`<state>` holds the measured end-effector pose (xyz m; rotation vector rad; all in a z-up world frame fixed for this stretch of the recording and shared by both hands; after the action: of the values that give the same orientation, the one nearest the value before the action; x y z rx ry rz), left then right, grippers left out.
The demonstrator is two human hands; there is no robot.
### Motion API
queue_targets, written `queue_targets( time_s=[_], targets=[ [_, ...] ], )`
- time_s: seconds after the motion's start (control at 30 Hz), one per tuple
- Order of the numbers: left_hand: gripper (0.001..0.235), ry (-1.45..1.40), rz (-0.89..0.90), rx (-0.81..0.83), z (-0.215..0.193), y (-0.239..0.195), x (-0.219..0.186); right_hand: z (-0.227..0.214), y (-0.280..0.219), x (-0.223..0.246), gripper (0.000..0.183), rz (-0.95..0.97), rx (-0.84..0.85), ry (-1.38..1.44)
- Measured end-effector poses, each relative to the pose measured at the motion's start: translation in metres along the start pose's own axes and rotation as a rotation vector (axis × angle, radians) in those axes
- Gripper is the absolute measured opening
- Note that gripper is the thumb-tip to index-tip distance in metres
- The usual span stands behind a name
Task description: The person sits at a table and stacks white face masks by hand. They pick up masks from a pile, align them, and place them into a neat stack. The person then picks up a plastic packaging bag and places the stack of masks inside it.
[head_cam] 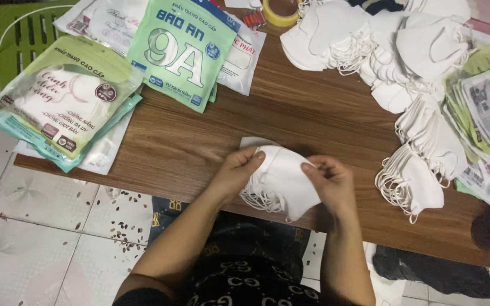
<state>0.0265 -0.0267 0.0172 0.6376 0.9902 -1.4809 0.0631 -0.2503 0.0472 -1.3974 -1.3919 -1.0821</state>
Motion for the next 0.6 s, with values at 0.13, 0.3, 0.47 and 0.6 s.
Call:
queue_targets(
  time_s=[0.13, 0.3, 0.47, 0.6],
  targets=[
    [0.023, 0.015, 0.013, 0.019, 0.001, -0.008, -0.010, 0.012, 0.002, -0.016, 0.023, 0.000, 0.050, -0.016],
    [0.023, 0.156, 0.004, 0.100, -0.001, -0.007, -0.011, 0.029, 0.000, 0.008, 0.020, -0.016, 0.088, -0.084],
    [0.021, 0.103, -0.022, 0.024, -0.018, -0.008, -0.029, 0.029, 0.003, 0.009, 0.017, -0.034, 0.058, -0.077],
    [0.038, -0.343, -0.081, -0.280, -0.060, -0.012, -0.064, 0.030, 0.010, 0.017, 0.011, -0.242, -0.104, -0.155]
  ],
)
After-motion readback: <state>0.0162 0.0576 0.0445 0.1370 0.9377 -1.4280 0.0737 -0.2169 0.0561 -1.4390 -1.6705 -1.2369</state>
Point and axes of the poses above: each hand's wrist, its own y-axis towards the middle knuckle, its own z-axis out of the palm, x = y × z, the point moved 4 cm from there along y, towards the middle knuckle, and after that the axes turned 2 degrees about -x, right-handed, at the moved point
